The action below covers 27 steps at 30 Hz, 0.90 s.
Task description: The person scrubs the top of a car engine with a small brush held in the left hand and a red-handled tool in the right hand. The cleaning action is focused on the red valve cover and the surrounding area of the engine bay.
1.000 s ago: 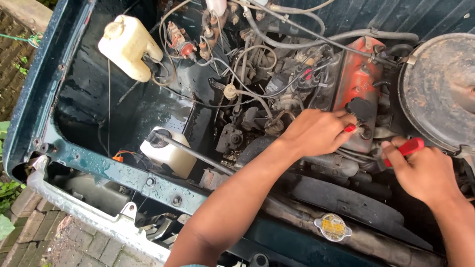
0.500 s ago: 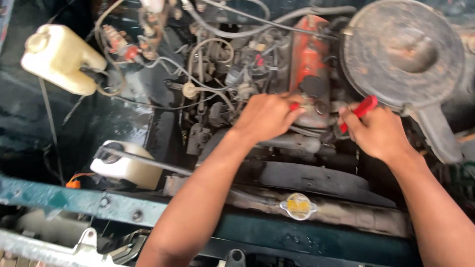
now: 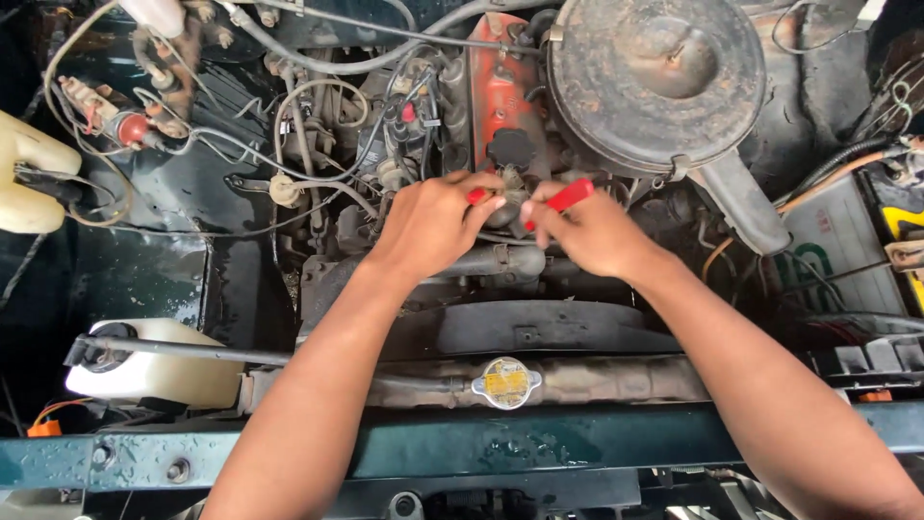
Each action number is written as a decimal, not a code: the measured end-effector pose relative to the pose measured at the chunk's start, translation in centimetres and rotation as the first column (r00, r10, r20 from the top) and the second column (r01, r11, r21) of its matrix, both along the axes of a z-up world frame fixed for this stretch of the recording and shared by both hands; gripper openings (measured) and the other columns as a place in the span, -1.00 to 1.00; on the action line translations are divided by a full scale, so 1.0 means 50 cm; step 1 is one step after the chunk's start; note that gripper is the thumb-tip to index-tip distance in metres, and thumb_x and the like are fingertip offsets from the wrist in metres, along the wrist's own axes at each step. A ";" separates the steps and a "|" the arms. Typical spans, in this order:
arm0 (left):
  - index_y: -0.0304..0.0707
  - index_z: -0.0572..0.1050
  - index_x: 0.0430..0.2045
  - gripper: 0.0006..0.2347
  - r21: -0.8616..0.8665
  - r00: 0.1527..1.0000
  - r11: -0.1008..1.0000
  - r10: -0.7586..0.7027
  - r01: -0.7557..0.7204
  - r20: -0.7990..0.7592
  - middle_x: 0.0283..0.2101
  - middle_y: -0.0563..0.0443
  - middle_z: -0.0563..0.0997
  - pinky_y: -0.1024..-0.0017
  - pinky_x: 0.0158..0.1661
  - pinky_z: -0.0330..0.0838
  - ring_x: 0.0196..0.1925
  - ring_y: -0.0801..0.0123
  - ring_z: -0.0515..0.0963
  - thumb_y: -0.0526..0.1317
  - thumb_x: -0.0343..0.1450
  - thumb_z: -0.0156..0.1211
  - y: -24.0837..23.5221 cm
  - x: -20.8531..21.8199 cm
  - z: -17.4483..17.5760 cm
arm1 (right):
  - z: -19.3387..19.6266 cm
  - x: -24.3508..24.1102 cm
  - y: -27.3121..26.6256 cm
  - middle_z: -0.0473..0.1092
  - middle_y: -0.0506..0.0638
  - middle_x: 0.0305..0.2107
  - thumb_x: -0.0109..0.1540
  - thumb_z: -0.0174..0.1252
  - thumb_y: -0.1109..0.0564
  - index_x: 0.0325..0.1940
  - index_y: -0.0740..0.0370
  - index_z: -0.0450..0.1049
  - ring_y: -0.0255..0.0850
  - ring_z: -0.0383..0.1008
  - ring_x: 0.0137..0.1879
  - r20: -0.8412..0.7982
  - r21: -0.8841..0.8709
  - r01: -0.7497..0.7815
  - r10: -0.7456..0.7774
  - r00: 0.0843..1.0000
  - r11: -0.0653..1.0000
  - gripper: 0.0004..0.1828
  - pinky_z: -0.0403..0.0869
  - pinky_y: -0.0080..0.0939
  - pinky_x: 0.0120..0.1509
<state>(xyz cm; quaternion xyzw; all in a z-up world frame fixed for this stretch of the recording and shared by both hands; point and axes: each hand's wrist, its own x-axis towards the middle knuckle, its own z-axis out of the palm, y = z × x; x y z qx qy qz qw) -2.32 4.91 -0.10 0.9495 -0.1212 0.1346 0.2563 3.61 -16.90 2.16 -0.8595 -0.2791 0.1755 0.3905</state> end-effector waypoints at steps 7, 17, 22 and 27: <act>-0.06 0.57 -0.30 -0.87 0.017 0.997 1.000 0.008 -0.007 -0.074 -0.38 -0.06 0.66 0.09 -0.35 0.57 -0.45 -0.06 0.67 -0.11 0.52 0.10 0.008 -0.006 -0.001 | -0.017 0.069 -0.054 0.54 0.11 -0.51 0.34 -0.04 -0.19 -0.29 0.00 0.54 0.21 0.57 -0.14 0.248 -0.426 0.244 -0.146 0.958 0.871 -0.64 0.46 0.19 0.07; -0.13 0.47 -0.51 -0.76 0.079 0.991 0.995 0.075 -0.067 -0.109 -0.60 -0.02 0.51 0.14 -0.46 0.53 -0.57 0.00 0.61 -0.08 0.53 0.01 0.023 0.005 -0.010 | 0.023 -0.009 0.009 0.35 0.05 -0.77 0.35 -0.02 0.04 -0.39 0.16 0.48 -0.07 0.43 -0.50 -0.107 -0.045 -0.008 0.004 0.994 0.999 -0.71 0.44 -0.08 -0.20; -0.18 0.42 -0.64 -0.69 0.061 0.987 0.997 0.058 -0.049 -0.151 -0.70 -0.05 0.42 0.19 -0.50 0.50 -0.66 0.01 0.55 -0.11 0.54 -0.04 0.029 0.007 -0.017 | 0.012 0.027 -0.023 0.49 0.23 -0.65 0.27 -0.03 0.04 -0.21 0.08 0.59 0.23 0.58 -0.30 0.134 -0.277 0.063 -0.026 0.991 0.959 -0.74 0.48 0.17 0.03; -0.20 0.35 -0.76 -0.60 0.055 0.980 0.997 0.063 -0.054 -0.187 -0.79 -0.01 0.37 0.23 -0.57 0.44 -0.74 0.07 0.47 -0.11 0.55 -0.08 0.032 0.011 -0.020 | -0.031 0.067 -0.076 0.44 0.06 -0.64 0.23 -0.02 -0.06 -0.28 -0.12 0.56 0.16 0.56 -0.24 0.349 -0.250 0.273 -0.177 0.920 0.929 -0.78 0.48 0.09 0.01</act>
